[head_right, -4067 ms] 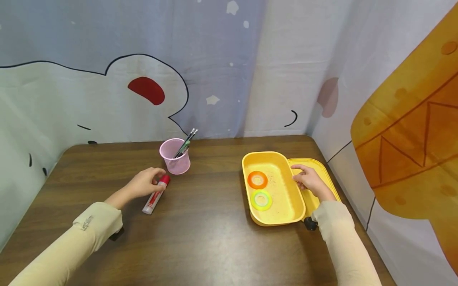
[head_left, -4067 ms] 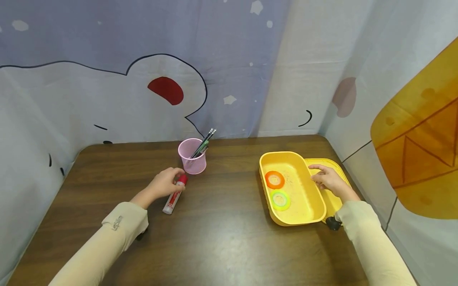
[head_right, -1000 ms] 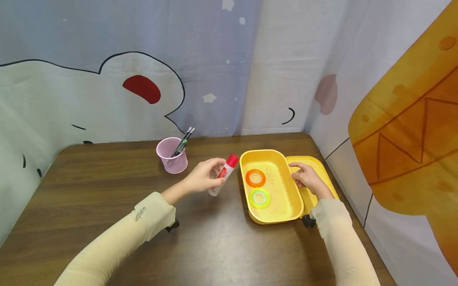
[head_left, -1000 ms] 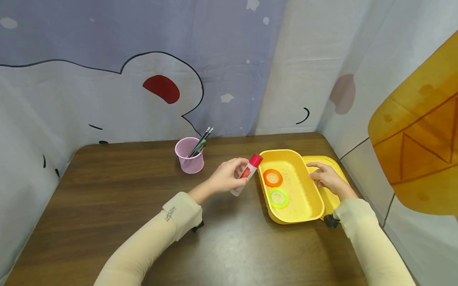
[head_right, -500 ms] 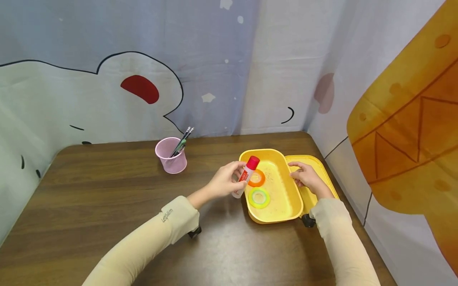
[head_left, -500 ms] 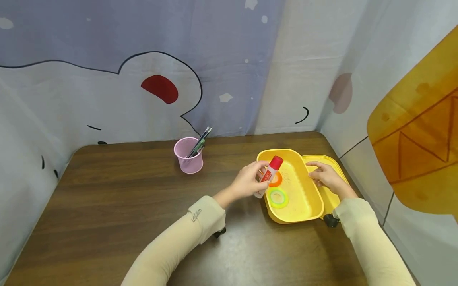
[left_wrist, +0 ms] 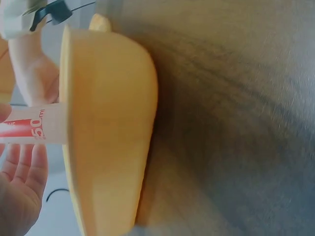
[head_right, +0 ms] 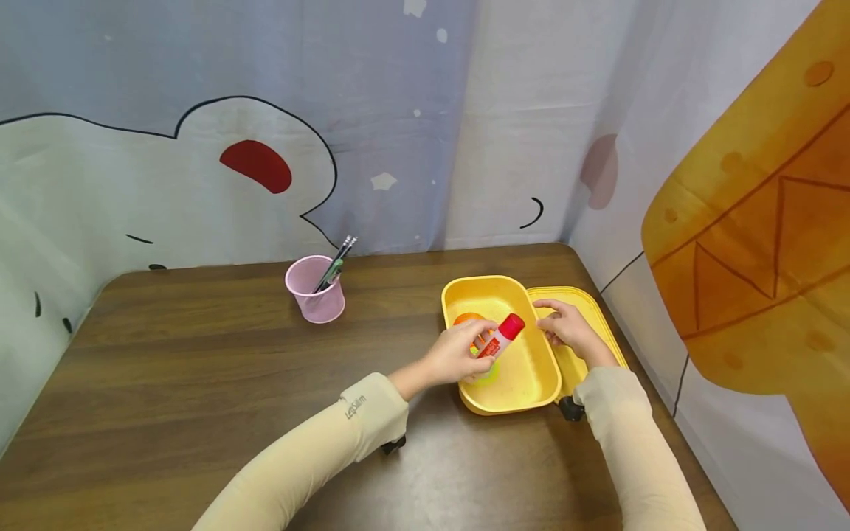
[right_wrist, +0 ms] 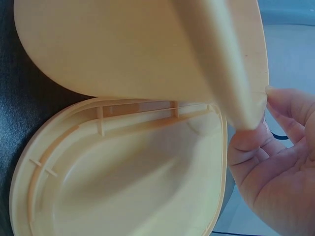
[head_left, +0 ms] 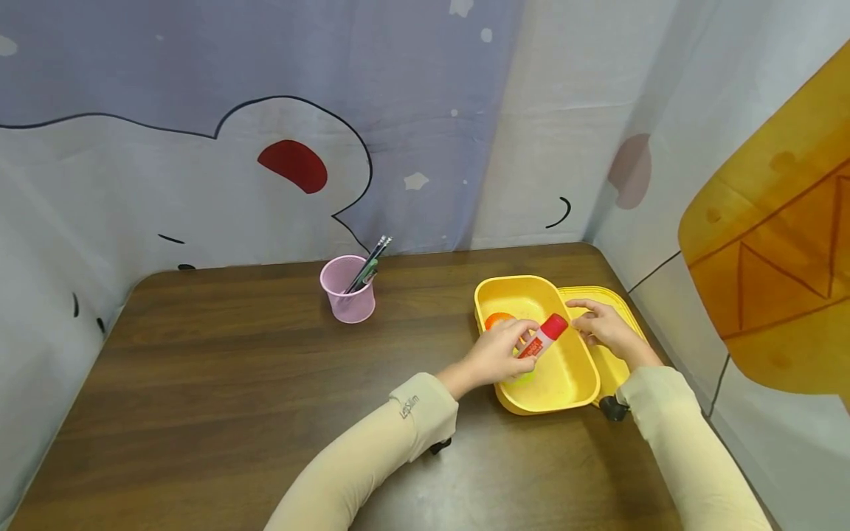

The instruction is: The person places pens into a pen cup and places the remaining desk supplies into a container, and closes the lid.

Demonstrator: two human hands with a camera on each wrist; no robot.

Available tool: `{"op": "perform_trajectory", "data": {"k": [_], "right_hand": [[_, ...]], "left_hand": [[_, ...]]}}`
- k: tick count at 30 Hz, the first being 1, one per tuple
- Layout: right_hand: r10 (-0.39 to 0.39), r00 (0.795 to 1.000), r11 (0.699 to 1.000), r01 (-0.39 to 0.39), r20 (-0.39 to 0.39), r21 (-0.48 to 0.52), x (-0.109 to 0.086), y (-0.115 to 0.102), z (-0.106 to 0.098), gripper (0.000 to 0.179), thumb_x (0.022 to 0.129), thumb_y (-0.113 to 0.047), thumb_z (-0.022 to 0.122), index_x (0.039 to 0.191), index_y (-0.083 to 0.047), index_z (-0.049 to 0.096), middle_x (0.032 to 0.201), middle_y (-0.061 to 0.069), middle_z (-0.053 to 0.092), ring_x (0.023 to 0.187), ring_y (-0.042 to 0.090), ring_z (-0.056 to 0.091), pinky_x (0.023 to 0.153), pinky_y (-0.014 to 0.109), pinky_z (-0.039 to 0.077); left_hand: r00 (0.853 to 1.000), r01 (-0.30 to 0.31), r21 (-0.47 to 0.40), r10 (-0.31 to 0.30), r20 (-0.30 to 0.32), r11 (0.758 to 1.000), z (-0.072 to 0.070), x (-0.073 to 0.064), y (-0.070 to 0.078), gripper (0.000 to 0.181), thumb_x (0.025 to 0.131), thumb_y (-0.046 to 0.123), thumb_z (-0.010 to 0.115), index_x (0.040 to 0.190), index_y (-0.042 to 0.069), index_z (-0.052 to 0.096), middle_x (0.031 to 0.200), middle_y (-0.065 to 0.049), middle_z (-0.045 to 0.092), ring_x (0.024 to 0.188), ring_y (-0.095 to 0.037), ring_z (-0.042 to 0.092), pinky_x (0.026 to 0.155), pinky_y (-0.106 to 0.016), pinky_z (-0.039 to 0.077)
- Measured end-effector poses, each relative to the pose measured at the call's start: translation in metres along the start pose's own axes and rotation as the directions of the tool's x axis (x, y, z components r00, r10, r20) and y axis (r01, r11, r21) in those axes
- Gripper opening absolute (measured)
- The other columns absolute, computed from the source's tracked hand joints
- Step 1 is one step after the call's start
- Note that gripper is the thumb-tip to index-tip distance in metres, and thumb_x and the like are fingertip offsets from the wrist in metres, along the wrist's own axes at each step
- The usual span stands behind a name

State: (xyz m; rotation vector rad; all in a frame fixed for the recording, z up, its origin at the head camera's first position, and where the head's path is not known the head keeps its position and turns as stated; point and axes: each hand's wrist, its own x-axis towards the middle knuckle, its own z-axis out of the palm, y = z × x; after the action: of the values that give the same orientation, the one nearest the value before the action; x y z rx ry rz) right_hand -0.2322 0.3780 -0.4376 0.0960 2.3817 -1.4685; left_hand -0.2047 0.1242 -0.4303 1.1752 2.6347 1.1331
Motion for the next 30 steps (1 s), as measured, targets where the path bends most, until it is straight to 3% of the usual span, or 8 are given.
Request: {"op": "perform_trajectory", "data": {"k": [10, 18, 25, 30], "right_hand": [[0.000, 1.000, 1.000, 0.000, -0.005, -0.010, -0.003, -0.006, 0.002, 0.048, 0.087, -0.005, 0.047, 0.131, 0.003, 0.031, 0.063, -0.001, 0.044, 0.050, 0.010, 0.038, 0.048, 0.022, 0.037], [0.003, 1.000, 1.000, -0.003, -0.009, -0.030, 0.001, -0.001, 0.001, 0.047, 0.087, -0.007, 0.048, 0.131, 0.001, 0.032, 0.061, -0.002, 0.042, 0.050, 0.010, 0.039, 0.048, 0.023, 0.038], [0.002, 1.000, 0.999, -0.002, -0.010, -0.035, 0.002, 0.002, 0.000, 0.047, 0.087, -0.007, 0.048, 0.131, 0.001, 0.032, 0.061, -0.002, 0.042, 0.049, 0.010, 0.038, 0.049, 0.024, 0.038], [0.005, 1.000, 0.999, -0.005, -0.016, -0.039, 0.002, 0.003, 0.000, 0.048, 0.087, -0.007, 0.048, 0.131, 0.001, 0.032, 0.063, -0.001, 0.042, 0.050, 0.010, 0.039, 0.049, 0.023, 0.039]], "left_hand": [[0.990, -0.016, 0.128, -0.002, 0.141, 0.992, 0.016, 0.000, -0.001, 0.045, 0.074, 0.024, 0.065, 0.116, 0.016, 0.052, 0.092, 0.006, 0.057, 0.080, -0.004, 0.049, 0.063, -0.010, 0.037], [0.980, -0.046, 0.209, 0.003, 0.200, 0.977, 0.023, 0.001, -0.006, 0.045, 0.074, 0.025, 0.064, 0.117, 0.017, 0.052, 0.092, 0.007, 0.056, 0.076, -0.003, 0.051, 0.062, -0.012, 0.039], [0.963, -0.055, 0.290, -0.026, 0.269, 0.955, 0.025, 0.000, -0.002, 0.041, 0.078, 0.029, 0.061, 0.117, 0.020, 0.052, 0.090, 0.006, 0.055, 0.072, -0.005, 0.049, 0.059, -0.015, 0.038], [0.959, -0.044, 0.342, -0.056, 0.277, 0.939, 0.028, 0.002, 0.000, 0.042, 0.077, 0.032, 0.063, 0.117, 0.022, 0.052, 0.090, 0.007, 0.056, 0.072, -0.005, 0.049, 0.058, -0.018, 0.037]]}}
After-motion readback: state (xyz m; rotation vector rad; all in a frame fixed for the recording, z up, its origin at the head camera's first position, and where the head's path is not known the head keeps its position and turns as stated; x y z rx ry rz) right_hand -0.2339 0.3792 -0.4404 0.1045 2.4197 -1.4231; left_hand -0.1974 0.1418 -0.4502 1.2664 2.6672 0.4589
